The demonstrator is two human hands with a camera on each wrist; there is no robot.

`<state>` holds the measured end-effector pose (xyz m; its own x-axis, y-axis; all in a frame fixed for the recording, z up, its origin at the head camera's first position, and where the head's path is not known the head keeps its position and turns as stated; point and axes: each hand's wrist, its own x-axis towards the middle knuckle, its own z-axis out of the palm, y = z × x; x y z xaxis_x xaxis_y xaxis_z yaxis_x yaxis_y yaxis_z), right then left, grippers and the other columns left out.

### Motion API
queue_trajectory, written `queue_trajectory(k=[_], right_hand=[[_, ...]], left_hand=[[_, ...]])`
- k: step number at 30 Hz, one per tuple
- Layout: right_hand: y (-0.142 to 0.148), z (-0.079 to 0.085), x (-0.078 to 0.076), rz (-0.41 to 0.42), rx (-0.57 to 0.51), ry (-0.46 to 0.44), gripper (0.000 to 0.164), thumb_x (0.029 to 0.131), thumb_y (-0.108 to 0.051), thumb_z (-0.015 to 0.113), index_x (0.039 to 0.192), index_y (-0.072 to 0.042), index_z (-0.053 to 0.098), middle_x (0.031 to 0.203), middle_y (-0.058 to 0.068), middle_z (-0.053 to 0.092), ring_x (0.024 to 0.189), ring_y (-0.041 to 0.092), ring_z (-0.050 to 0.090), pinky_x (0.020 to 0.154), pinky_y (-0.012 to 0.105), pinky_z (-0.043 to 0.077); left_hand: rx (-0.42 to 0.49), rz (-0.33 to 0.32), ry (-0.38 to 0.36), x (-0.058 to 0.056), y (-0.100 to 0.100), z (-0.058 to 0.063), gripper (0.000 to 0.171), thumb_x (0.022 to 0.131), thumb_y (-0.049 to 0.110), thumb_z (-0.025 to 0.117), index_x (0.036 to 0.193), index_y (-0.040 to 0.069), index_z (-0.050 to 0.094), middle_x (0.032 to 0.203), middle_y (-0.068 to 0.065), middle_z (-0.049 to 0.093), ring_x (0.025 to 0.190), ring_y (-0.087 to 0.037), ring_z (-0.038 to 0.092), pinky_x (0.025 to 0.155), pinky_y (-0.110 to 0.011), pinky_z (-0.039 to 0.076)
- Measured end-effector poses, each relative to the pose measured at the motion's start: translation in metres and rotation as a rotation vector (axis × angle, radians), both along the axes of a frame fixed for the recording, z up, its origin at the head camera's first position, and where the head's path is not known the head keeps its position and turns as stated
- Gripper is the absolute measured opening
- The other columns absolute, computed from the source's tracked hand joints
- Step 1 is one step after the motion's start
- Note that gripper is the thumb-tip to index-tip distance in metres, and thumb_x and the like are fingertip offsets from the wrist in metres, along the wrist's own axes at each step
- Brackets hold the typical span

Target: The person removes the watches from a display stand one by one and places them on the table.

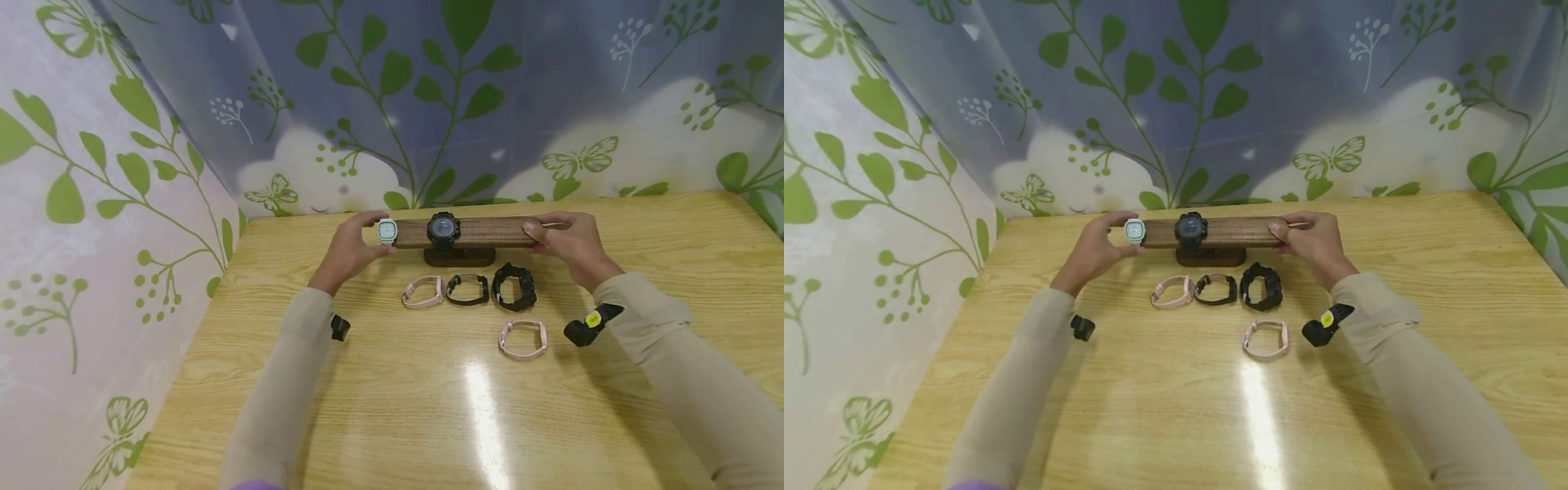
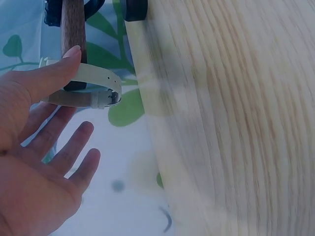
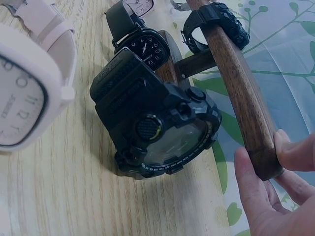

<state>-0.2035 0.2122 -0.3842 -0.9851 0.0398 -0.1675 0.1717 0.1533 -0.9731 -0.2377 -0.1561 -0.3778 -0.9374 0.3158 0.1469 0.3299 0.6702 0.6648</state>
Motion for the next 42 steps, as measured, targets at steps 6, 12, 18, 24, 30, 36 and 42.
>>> queue_trajectory(k=[6,12,18,24,30,36,42], right_hand=[[0.0,-0.001,0.0,0.001,0.004,-0.003,0.059,0.101,-0.022,0.066,0.146,0.01,0.045,0.131,0.021,0.052,0.085,0.001,0.067,0.096,0.04,0.057],[0.0,0.0,0.001,0.003,0.007,-0.002,0.059,0.1,-0.022,0.066,0.145,0.009,0.046,0.13,0.02,0.053,0.086,0.002,0.067,0.096,0.039,0.057],[0.0,0.0,0.0,0.0,0.009,-0.006,0.058,0.1,-0.022,0.066,0.145,0.009,0.047,0.127,0.016,0.054,0.086,0.002,0.067,0.096,0.039,0.057],[0.0,-0.001,-0.001,-0.005,0.005,-0.004,0.058,0.1,-0.022,0.067,0.144,0.009,0.047,0.125,0.016,0.054,0.085,0.002,0.068,0.095,0.039,0.057],[0.0,0.0,0.0,-0.001,0.003,0.001,0.059,0.1,-0.021,0.067,0.145,0.01,0.045,0.129,0.02,0.053,0.084,0.002,0.068,0.095,0.038,0.057],[0.0,0.001,0.0,0.0,0.0,-0.002,0.059,0.1,-0.021,0.066,0.146,0.01,0.045,0.131,0.02,0.052,0.084,0.001,0.068,0.095,0.038,0.057],[0.0,0.001,0.001,0.002,0.003,0.003,0.059,0.101,-0.021,0.066,0.145,0.01,0.045,0.13,0.02,0.052,0.084,0.001,0.068,0.095,0.038,0.057]], left_hand=[[-0.028,0.021,0.017,0.008,-0.008,0.0,0.062,0.085,0.014,0.085,0.14,0.005,0.059,0.141,-0.014,0.058,0.131,-0.034,0.051,0.111,-0.05,0.042],[-0.079,0.031,0.034,0.019,-0.015,-0.001,0.062,0.083,0.013,0.086,0.138,0.004,0.061,0.138,-0.016,0.059,0.129,-0.035,0.053,0.109,-0.051,0.044],[-0.118,0.007,0.071,0.032,-0.016,0.001,0.059,0.083,0.017,0.087,0.136,0.005,0.063,0.135,-0.014,0.062,0.127,-0.033,0.056,0.107,-0.049,0.046],[-0.175,-0.04,0.14,0.049,-0.012,0.008,0.058,0.081,0.021,0.089,0.132,0.006,0.066,0.13,-0.012,0.065,0.123,-0.033,0.059,0.103,-0.048,0.049],[-0.195,-0.086,0.196,0.066,-0.007,0.014,0.056,0.08,0.022,0.089,0.13,0.007,0.067,0.125,-0.01,0.066,0.115,-0.028,0.063,0.097,-0.046,0.054],[-0.219,-0.135,0.222,0.08,0.004,0.017,0.056,0.081,0.025,0.089,0.129,0.007,0.067,0.117,-0.009,0.067,0.102,-0.027,0.067,0.083,-0.043,0.058],[-0.261,-0.18,0.246,0.091,0.018,0.015,0.056,0.081,0.03,0.088,0.128,0.007,0.068,0.118,-0.007,0.067,0.091,-0.023,0.068,0.074,-0.038,0.058]])
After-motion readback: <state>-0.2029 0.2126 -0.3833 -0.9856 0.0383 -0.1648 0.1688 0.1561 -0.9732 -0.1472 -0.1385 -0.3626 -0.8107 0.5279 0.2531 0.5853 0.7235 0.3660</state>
